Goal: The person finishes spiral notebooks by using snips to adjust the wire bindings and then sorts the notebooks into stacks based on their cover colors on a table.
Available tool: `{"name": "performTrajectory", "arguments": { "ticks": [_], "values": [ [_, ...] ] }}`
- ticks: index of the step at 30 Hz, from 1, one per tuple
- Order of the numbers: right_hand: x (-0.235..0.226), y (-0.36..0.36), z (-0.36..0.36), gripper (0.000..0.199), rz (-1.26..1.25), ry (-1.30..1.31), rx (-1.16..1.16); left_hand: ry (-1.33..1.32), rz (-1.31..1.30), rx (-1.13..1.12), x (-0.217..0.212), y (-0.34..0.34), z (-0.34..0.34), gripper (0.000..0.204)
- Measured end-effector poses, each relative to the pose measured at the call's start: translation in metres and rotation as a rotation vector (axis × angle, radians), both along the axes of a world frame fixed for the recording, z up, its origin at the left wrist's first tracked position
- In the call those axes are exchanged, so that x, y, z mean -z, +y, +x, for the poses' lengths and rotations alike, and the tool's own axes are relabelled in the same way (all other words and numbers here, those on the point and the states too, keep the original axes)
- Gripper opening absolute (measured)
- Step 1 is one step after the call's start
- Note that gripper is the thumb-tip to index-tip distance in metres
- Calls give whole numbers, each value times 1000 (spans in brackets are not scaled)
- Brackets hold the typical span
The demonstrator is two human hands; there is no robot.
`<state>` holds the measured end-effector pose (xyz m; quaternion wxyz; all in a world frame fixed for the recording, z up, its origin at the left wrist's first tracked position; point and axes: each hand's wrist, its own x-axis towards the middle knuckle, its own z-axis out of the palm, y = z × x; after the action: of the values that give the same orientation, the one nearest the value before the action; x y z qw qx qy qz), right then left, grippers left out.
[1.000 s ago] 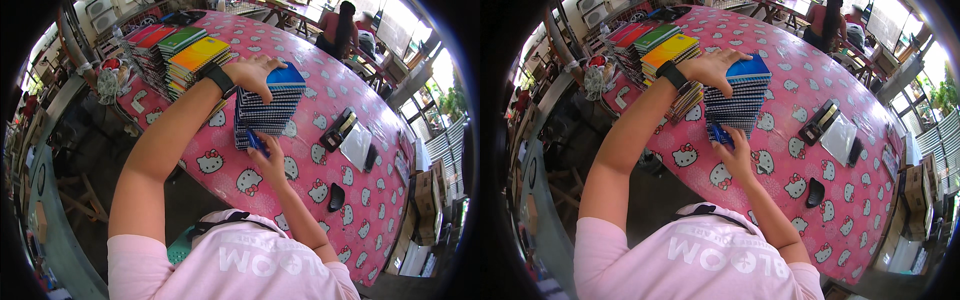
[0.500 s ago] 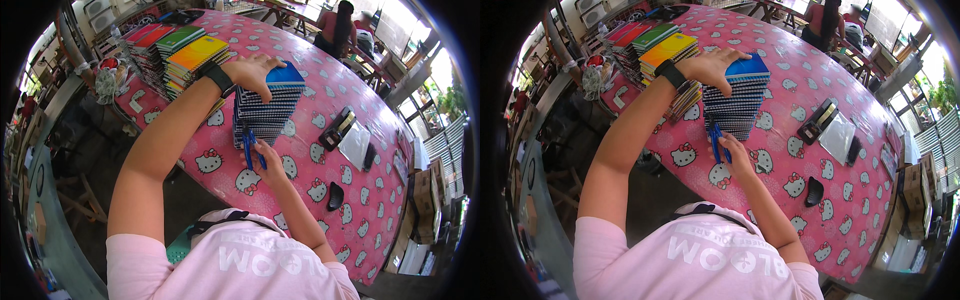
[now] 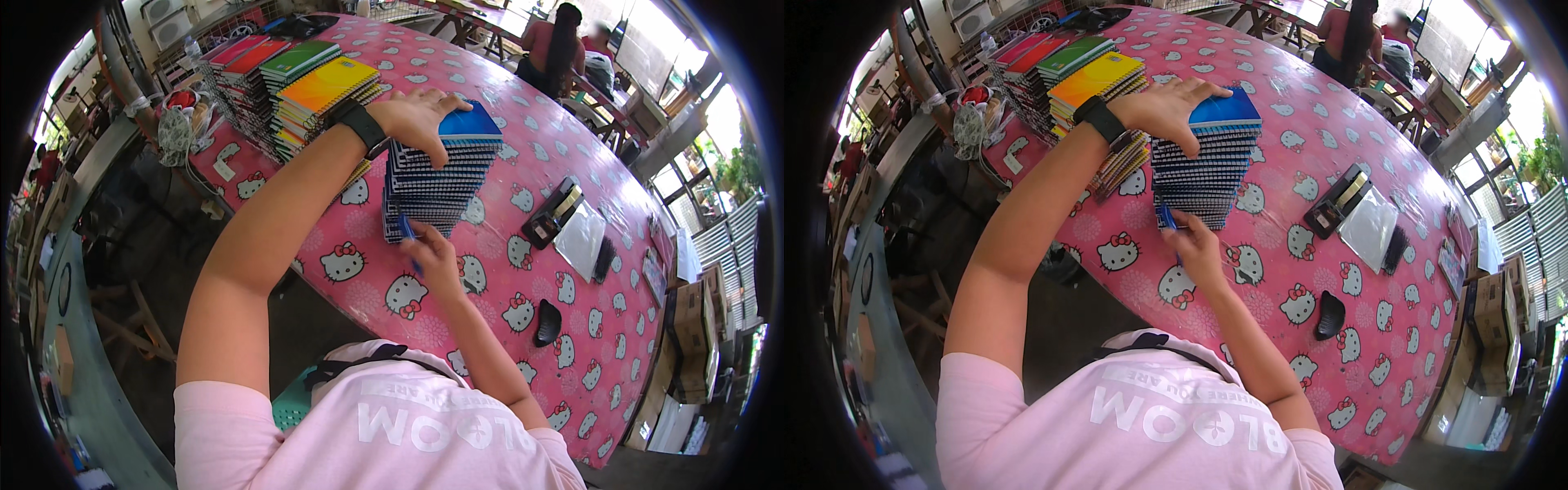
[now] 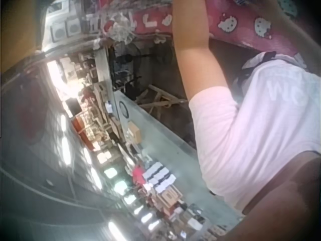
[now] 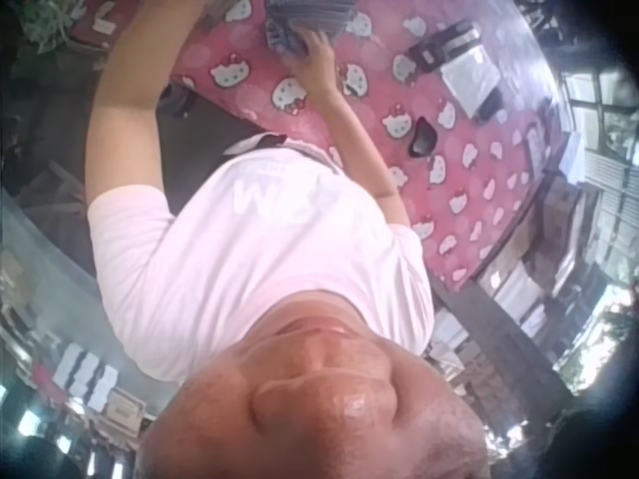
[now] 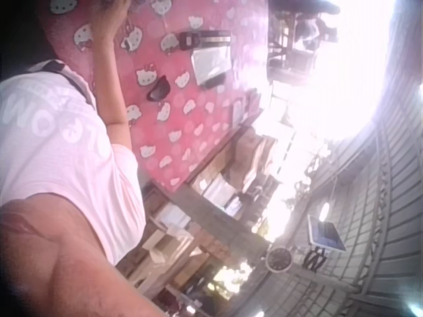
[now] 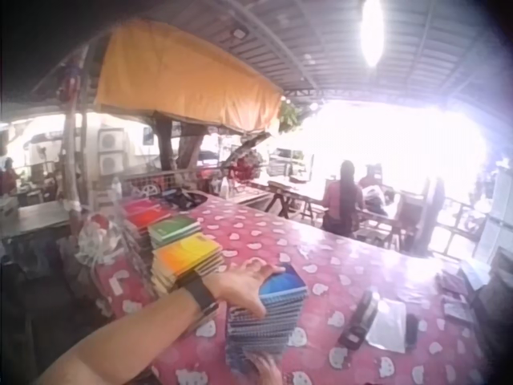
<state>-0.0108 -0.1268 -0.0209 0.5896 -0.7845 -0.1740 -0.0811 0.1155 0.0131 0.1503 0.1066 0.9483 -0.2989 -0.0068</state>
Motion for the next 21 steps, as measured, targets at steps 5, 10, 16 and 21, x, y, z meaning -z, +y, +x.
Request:
{"name": "performTrajectory", "arguments": {
  "ticks": [5,10,16,21],
  "values": [
    [3,-6,0,50,94,121,-4,0,13,-1,-2,0,-2,102],
    [1,4,-9,52,-416,-412,220,5,17,-9,-1,2,0,102],
    [7,6,-8,52,-467,-485,272,-47,1,10,-1,-1,-4,98],
    [6,5,-5,46,-501,-483,245,-31,13,-1,-3,0,-4,98]
  ]
}}
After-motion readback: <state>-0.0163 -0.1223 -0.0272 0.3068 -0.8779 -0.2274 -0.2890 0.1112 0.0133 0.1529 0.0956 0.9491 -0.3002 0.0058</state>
